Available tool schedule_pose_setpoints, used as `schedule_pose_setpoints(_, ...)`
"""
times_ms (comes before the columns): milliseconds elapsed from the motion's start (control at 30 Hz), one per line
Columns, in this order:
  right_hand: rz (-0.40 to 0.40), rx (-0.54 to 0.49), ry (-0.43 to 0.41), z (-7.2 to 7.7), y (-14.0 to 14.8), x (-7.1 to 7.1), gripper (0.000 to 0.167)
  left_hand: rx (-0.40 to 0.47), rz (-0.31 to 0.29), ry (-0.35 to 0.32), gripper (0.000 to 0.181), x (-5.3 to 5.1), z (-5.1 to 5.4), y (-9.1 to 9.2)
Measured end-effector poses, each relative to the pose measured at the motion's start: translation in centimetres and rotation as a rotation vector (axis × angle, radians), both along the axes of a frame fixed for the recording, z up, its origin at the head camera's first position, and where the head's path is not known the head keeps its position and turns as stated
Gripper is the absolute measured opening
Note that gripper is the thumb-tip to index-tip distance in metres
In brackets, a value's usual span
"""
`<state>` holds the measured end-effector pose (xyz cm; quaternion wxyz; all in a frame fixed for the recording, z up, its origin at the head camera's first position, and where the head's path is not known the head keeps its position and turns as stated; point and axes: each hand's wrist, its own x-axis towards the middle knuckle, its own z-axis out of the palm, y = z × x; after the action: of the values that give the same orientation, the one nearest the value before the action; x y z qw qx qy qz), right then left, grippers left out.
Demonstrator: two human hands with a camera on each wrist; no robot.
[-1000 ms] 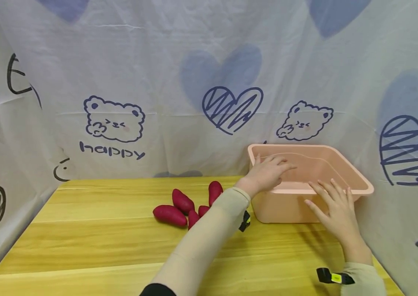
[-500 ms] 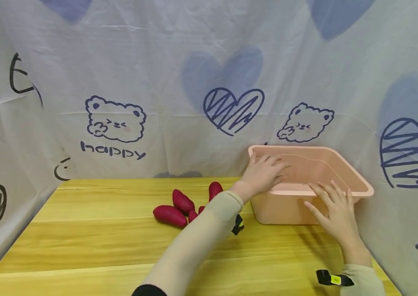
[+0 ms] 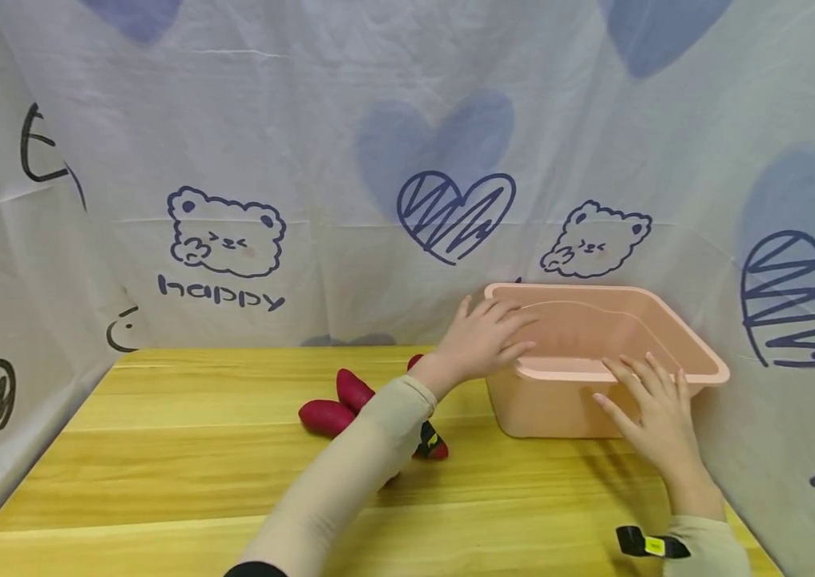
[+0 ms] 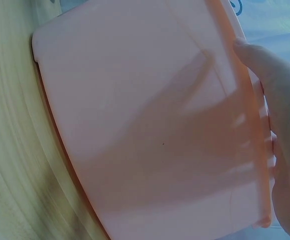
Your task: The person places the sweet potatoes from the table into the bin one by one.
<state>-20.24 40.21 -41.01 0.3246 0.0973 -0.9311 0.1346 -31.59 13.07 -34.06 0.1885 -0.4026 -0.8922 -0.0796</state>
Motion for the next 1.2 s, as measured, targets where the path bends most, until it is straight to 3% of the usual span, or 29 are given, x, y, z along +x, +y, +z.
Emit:
schedule_pose_setpoints(433,-0.009,0.006,-0.016,0.1,0.0,0.1,0.058,-0.068,-0.035,0.101,0.052,1.1,0.4,-4.3)
schedule_pose_setpoints(633,-0.011,0.009,-0.020,0.2,-0.2,0.2,0.059,-0.066,-0.069,0.126,0.053,1.8,-0.2,-6.2)
schedule_pose_setpoints(867,-0.007,0.008,-0.015,0.2,-0.2,0.2,0.057,-0.094,-0.071,0.092,0.055,2.7,-0.7,-8.3)
schedule_pose_setpoints(1200,-0.003,0.004,-0.010,0.2,-0.1,0.1,0.057,-0.122,-0.089,0.101,0.056,3.8,-2.5,-11.2)
